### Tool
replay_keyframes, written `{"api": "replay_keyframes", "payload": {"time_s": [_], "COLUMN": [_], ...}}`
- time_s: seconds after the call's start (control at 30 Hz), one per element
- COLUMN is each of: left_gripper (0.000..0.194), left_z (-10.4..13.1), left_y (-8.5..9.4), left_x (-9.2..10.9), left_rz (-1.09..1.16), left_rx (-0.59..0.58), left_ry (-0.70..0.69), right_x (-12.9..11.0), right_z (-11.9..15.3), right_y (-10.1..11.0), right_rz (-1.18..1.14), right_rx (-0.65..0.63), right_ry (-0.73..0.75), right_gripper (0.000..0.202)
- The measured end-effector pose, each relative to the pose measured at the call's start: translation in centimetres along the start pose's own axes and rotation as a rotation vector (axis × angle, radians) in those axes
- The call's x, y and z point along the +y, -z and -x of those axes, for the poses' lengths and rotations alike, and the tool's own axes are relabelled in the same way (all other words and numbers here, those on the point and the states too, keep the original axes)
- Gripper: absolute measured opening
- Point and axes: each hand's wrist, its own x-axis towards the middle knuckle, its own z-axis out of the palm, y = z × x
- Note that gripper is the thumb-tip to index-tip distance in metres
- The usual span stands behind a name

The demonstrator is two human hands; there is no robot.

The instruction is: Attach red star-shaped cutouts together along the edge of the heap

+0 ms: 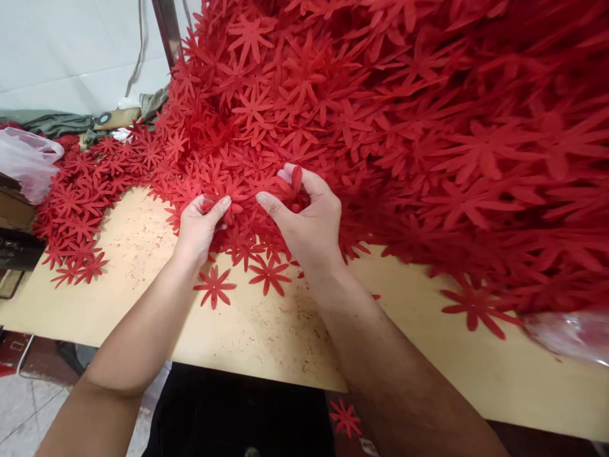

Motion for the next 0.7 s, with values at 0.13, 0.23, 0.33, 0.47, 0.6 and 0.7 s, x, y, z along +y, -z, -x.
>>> {"api": "replay_keyframes", "payload": {"time_s": [0.13,0.23,0.33,0.47,0.6,0.7], "left_gripper": [0.039,0.038,0.038,0.037,0.036,0.038], "left_z": [0.2,0.6,0.8,0.7,0.4,0.3], "left_y": [-0.4,-0.7,-0.8,-0.6,-0.4,-0.4], "left_x": [-0.4,-0.4,-0.4,-0.2,0.0,0.0], "left_rz": [-0.009,-0.013,-0.022,0.005,-0.006,-0.042], "left_rx": [-0.009,-0.08,-0.14,-0.224,-0.251,-0.207], "left_ry": [-0.044,-0.025,0.022,0.08,0.064,0.037], "right_x": [-0.6,-1.0,-1.1,-0.6,0.4,0.8], "right_z": [0.3,0.5,0.6,0.1,-0.7,-1.0], "right_y": [-0.3,-0.6,-0.8,-0.3,0.3,0.5], "right_rz": [-0.088,-0.194,-0.243,-0.209,-0.163,-0.082], "right_rx": [-0.144,-0.247,-0.275,-0.157,-0.009,0.013], "right_ry": [-0.124,-0.273,-0.31,-0.283,-0.262,-0.168], "right_gripper": [0.036,0.037,0.03,0.012,0.011,0.017]}}
